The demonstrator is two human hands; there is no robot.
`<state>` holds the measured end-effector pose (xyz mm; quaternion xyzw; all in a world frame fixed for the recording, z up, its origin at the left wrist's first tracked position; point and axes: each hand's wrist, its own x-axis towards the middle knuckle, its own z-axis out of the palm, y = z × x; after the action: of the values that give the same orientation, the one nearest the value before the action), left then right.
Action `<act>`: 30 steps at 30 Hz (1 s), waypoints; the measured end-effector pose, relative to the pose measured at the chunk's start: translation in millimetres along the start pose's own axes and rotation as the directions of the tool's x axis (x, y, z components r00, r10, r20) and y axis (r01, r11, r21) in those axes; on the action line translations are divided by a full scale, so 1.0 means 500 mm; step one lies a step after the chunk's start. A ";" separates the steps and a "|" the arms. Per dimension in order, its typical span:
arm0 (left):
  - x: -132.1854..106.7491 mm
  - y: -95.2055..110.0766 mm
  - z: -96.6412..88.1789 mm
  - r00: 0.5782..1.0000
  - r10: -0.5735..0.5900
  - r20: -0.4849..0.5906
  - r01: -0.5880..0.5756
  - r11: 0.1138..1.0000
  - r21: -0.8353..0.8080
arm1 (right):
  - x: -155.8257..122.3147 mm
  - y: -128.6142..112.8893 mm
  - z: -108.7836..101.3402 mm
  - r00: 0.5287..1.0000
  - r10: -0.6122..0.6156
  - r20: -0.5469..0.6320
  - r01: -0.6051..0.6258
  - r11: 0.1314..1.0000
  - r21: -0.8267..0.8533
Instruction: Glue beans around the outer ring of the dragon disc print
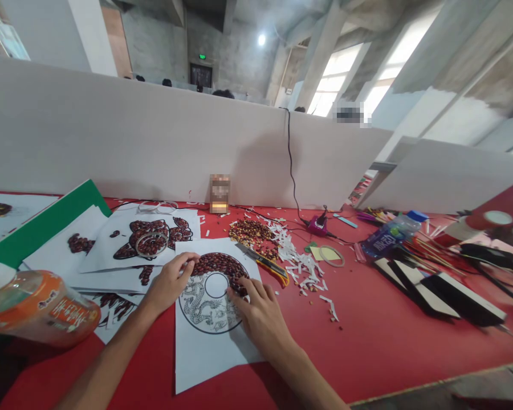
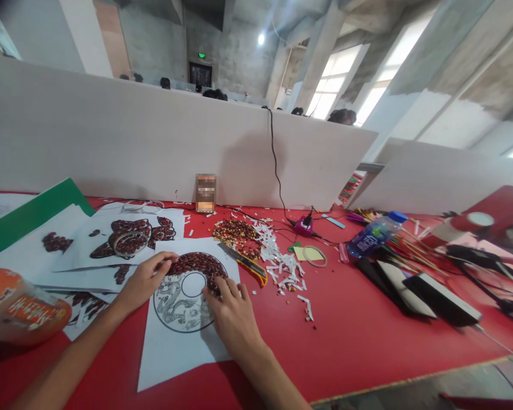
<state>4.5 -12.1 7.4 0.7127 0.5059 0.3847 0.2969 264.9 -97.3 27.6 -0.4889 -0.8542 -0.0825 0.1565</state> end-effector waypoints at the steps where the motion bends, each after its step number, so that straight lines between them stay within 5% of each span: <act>1: 0.000 -0.001 0.000 1.000 0.000 0.000 0.000 1.000 0.000 | 0.000 -0.001 0.003 1.000 0.005 0.008 -0.005 0.999 -0.034; 10: -0.003 -0.002 -0.001 1.000 -0.005 0.001 0.005 1.000 0.006 | 0.032 0.015 -0.022 0.993 0.008 0.121 -0.013 0.999 0.042; 15: 0.000 -0.003 0.000 1.000 -0.001 -0.005 0.001 1.000 0.014 | 0.133 0.145 -0.042 0.931 0.312 0.190 -0.338 0.933 0.125; 21: 0.002 -0.009 0.001 1.000 0.003 -0.017 -0.003 1.000 0.026 | 0.259 0.286 -0.008 0.892 0.376 0.249 -0.398 0.917 0.041; 30: 0.003 -0.001 0.000 1.000 -0.001 -0.013 0.002 1.000 0.022 | 0.316 0.288 0.044 0.883 0.332 0.331 -0.346 0.938 -0.018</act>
<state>4.5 -10.8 7.6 0.7130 0.5126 0.3835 0.2861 310.0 110.2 60.2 -0.6341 -0.7711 0.0465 0.0339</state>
